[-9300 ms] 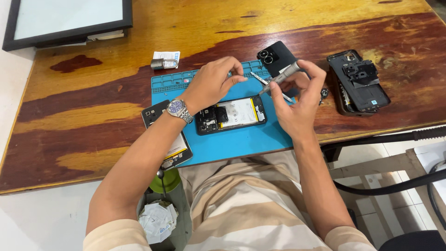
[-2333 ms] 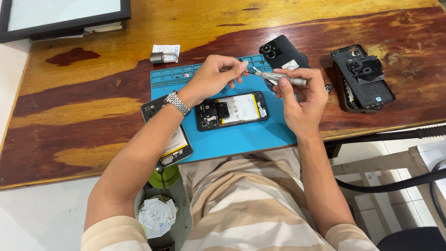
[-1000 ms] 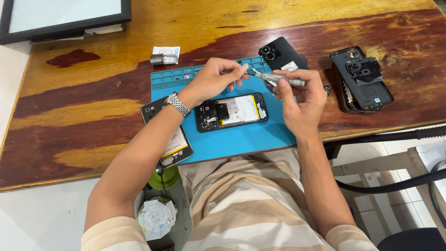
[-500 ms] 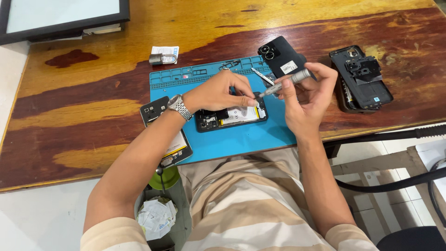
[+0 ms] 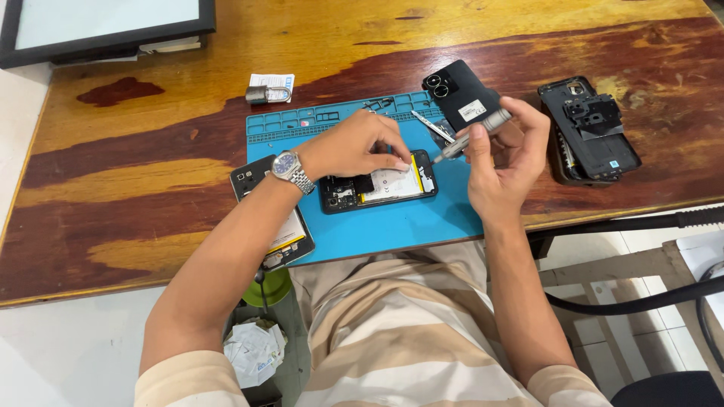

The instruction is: The person uses a screwdriver to remove screws from a disassembled smartphone on a blue mat, then picks up another phone and continues unscrewing components. Screws are placed on the mat as they are removed.

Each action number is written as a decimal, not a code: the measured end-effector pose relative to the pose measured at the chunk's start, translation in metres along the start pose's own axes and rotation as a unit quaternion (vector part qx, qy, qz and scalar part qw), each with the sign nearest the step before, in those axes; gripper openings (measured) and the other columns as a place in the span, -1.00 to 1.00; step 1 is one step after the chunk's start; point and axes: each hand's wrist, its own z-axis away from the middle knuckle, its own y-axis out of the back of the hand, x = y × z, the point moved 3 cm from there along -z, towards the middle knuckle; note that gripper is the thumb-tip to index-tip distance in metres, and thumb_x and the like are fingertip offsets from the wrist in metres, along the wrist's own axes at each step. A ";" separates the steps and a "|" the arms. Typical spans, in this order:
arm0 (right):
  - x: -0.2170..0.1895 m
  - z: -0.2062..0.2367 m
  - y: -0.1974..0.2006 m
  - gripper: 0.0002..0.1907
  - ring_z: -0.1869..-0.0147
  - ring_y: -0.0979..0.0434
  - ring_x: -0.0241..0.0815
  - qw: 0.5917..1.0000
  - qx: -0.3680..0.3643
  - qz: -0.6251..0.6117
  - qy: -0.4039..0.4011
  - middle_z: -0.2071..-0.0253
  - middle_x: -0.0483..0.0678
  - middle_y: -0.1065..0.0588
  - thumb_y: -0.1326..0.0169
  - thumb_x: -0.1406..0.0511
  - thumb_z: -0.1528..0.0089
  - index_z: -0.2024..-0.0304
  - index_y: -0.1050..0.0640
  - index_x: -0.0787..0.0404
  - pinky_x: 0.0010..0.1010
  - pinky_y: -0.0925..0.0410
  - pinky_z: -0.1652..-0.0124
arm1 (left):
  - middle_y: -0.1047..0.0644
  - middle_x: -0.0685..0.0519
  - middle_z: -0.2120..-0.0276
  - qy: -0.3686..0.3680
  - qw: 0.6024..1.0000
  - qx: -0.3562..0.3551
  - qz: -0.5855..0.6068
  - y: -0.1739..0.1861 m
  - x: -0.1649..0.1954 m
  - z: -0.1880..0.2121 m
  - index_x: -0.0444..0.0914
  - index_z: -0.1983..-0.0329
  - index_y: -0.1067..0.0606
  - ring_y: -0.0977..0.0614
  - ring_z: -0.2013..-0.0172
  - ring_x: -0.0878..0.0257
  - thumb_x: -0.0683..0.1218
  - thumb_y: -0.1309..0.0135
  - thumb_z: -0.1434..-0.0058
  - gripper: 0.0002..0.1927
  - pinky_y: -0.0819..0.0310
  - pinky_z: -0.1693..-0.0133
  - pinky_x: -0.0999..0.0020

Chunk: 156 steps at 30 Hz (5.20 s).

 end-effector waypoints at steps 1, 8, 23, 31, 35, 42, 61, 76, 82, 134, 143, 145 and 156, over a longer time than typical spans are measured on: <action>0.000 0.000 0.000 -0.66 0.13 -0.59 -0.31 1.000 0.000 -0.004 -0.004 0.10 0.08 -0.57 -0.08 0.49 -0.55 -0.26 -0.25 0.24 -0.59 -0.41 0.20 | -0.62 0.05 0.33 0.006 1.000 -0.004 0.007 0.001 0.000 0.001 -0.18 0.20 -0.69 -0.66 0.38 0.29 -0.05 -0.28 -0.20 -0.84 -0.55 0.33 0.38; -0.002 -0.001 -0.002 -0.66 0.21 -0.54 -0.37 1.000 -0.006 -0.005 -0.015 0.17 0.04 -0.59 -0.09 0.47 -0.55 -0.26 -0.25 0.23 -0.63 -0.35 0.25 | -0.58 0.09 0.32 0.021 0.999 -0.036 0.010 0.003 0.001 0.001 -0.12 0.21 -0.72 -0.60 0.41 0.30 -0.05 -0.39 -0.07 -0.79 -0.48 0.38 0.37; 0.001 -0.002 0.002 -0.65 0.20 -0.56 -0.35 1.000 0.014 -0.014 -0.013 0.13 0.02 -0.54 -0.07 0.51 -0.55 -0.27 -0.23 0.24 -0.61 -0.38 0.26 | -0.57 0.03 0.28 0.012 0.990 0.055 -0.126 0.002 0.001 -0.001 -0.24 0.28 -0.52 -0.60 0.24 0.01 0.08 -0.20 -0.28 -0.71 -0.43 0.28 0.11; 0.005 0.000 0.004 -0.65 0.32 -0.46 -0.37 0.999 0.038 -0.033 -0.020 0.20 0.06 -0.55 -0.06 0.49 -0.57 -0.26 -0.19 0.22 -0.61 -0.31 0.33 | -0.58 0.04 0.34 -0.006 0.994 0.108 -0.021 0.003 -0.003 -0.001 -0.27 0.28 -0.56 -0.55 0.40 0.22 -0.01 -0.21 -0.30 -0.78 -0.41 0.36 0.29; 0.006 -0.001 0.005 -0.65 0.32 -0.49 -0.33 0.999 0.033 -0.038 -0.013 0.17 0.12 -0.57 -0.06 0.48 -0.58 -0.23 -0.17 0.22 -0.59 -0.35 0.32 | -0.58 0.11 0.39 0.042 0.987 0.135 0.077 -0.002 -0.013 -0.004 -0.31 0.25 -0.55 -0.47 0.45 0.39 0.02 -0.12 -0.39 -0.72 -0.39 0.41 0.41; 0.006 -0.001 0.001 -0.62 0.14 -0.61 -0.21 0.999 0.012 -0.051 -0.002 0.02 0.26 -0.58 -0.09 0.50 -0.55 -0.13 -0.13 0.20 -0.52 -0.50 0.20 | -0.49 0.16 0.47 0.127 0.964 0.134 0.193 -0.008 -0.029 -0.005 -0.28 0.34 -0.46 -0.42 0.49 0.48 0.17 0.05 -0.46 -0.55 -0.38 0.44 0.53; 0.001 0.000 -0.005 -0.57 0.02 -0.61 -0.18 0.997 -0.052 -0.056 0.008 -0.09 0.35 -0.54 -0.05 0.56 -0.51 -0.09 -0.08 0.14 -0.46 -0.52 0.13 | -0.48 0.17 0.44 0.146 0.957 0.116 0.220 -0.012 -0.033 -0.008 -0.25 0.38 -0.43 -0.45 0.47 0.46 0.19 0.12 -0.46 -0.53 -0.43 0.41 0.51; 0.000 -0.001 -0.006 -0.58 -0.01 -0.61 -0.17 0.997 -0.057 -0.057 0.001 -0.10 0.34 -0.53 -0.04 0.57 -0.50 -0.09 -0.08 0.15 -0.47 -0.53 0.13 | -0.51 0.15 0.43 0.140 0.959 0.118 0.217 -0.013 -0.034 -0.009 -0.27 0.37 -0.43 -0.46 0.47 0.46 0.18 0.11 -0.46 -0.53 -0.44 0.41 0.51; -0.001 0.000 -0.005 -0.58 -0.01 -0.62 -0.17 0.997 -0.057 -0.060 -0.002 -0.10 0.34 -0.53 -0.05 0.57 -0.50 -0.09 -0.09 0.15 -0.47 -0.53 0.12 | -0.52 0.15 0.44 0.135 0.962 0.117 0.208 -0.013 -0.033 -0.009 -0.28 0.37 -0.44 -0.46 0.48 0.47 0.19 0.11 -0.46 -0.52 -0.44 0.42 0.51; -0.006 0.006 -0.006 -0.61 0.21 -0.63 -0.23 0.990 -0.055 0.088 0.092 0.15 0.10 -0.57 -0.09 0.57 -0.46 -0.26 -0.28 0.31 -0.54 -0.45 0.29 | -0.56 0.03 0.13 -0.054 0.998 -0.033 0.014 -0.023 0.032 -0.003 -0.20 0.16 -0.65 -0.62 0.16 0.11 0.10 -0.01 -0.41 -0.67 -0.49 0.14 0.23; -0.007 0.007 -0.008 -0.61 0.23 -0.65 -0.23 0.985 -0.084 0.105 0.103 0.18 0.08 -0.57 -0.12 0.55 -0.44 -0.25 -0.32 0.31 -0.51 -0.49 0.28 | -0.49 0.06 -0.03 -0.015 0.998 -0.055 0.000 -0.022 0.040 0.001 -0.18 0.23 -0.66 -0.58 0.00 0.15 0.31 -0.10 -0.26 -0.52 -0.52 0.10 0.27; -0.005 0.007 -0.008 -0.61 0.22 -0.65 -0.23 0.985 -0.086 0.108 0.102 0.19 0.07 -0.57 -0.14 0.55 -0.42 -0.23 -0.33 0.32 -0.52 -0.48 0.29 | -0.48 0.05 -0.05 -0.008 0.998 -0.057 -0.002 -0.022 0.042 0.001 -0.18 0.23 -0.66 -0.57 -0.01 0.14 0.32 -0.11 -0.24 -0.50 -0.52 0.09 0.26; -0.007 0.006 -0.010 -0.62 0.27 -0.57 -0.25 0.978 -0.094 0.123 0.138 0.22 0.09 -0.55 -0.22 0.56 -0.34 -0.15 -0.41 0.31 -0.48 -0.42 0.28 | -0.49 0.02 -0.03 -0.022 0.996 -0.073 -0.041 -0.024 0.034 0.000 -0.21 0.19 -0.65 -0.52 -0.08 0.08 0.31 -0.11 -0.25 -0.49 -0.47 0.01 0.18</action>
